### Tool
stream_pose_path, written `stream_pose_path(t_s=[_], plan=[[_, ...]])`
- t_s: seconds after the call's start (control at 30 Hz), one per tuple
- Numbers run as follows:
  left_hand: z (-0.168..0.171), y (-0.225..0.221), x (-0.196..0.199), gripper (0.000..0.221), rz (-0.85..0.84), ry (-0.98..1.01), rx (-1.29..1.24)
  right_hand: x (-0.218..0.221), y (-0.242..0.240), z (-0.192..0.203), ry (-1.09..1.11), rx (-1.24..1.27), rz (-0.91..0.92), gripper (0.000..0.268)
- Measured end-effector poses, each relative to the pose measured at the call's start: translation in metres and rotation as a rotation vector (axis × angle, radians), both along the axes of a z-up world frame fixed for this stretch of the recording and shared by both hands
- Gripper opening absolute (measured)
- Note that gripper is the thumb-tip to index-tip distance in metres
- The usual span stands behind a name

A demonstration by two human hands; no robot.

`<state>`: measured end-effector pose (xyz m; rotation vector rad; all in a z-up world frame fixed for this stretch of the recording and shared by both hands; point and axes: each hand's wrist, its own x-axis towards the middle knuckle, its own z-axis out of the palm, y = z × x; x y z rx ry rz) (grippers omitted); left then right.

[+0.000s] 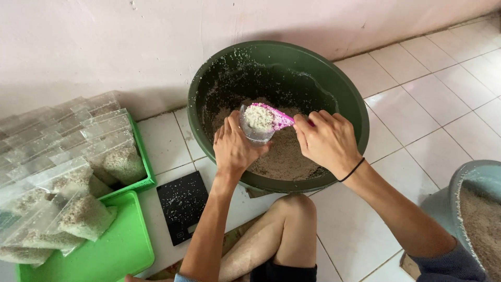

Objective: Filling small plastic bags with granular material from a large tub, weighing them on a digital scale, and organizing them in a tray.

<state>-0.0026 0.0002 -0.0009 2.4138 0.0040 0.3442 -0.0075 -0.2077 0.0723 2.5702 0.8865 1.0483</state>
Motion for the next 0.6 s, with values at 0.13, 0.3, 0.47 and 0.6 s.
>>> stream_pose_path(t_s=[0.13, 0.3, 0.47, 0.6], plan=[[-0.008, -0.001, 0.005, 0.109, 0.003, -0.008, 0.032, -0.001, 0.002, 0.001, -0.042, -0.020, 0.023, 0.012], [-0.009, -0.003, 0.004, 0.110, 0.015, -0.007, 0.028, -0.004, 0.006, 0.005, -0.092, -0.027, 0.039, 0.012], [-0.012, -0.002, 0.007, 0.110, 0.000, -0.015, 0.006, -0.006, 0.007, 0.006, -0.123, -0.038, 0.051, 0.012], [-0.011, -0.001, 0.005, 0.104, -0.007, -0.053, -0.010, -0.011, 0.011, 0.012, -0.174, -0.061, 0.083, 0.012]])
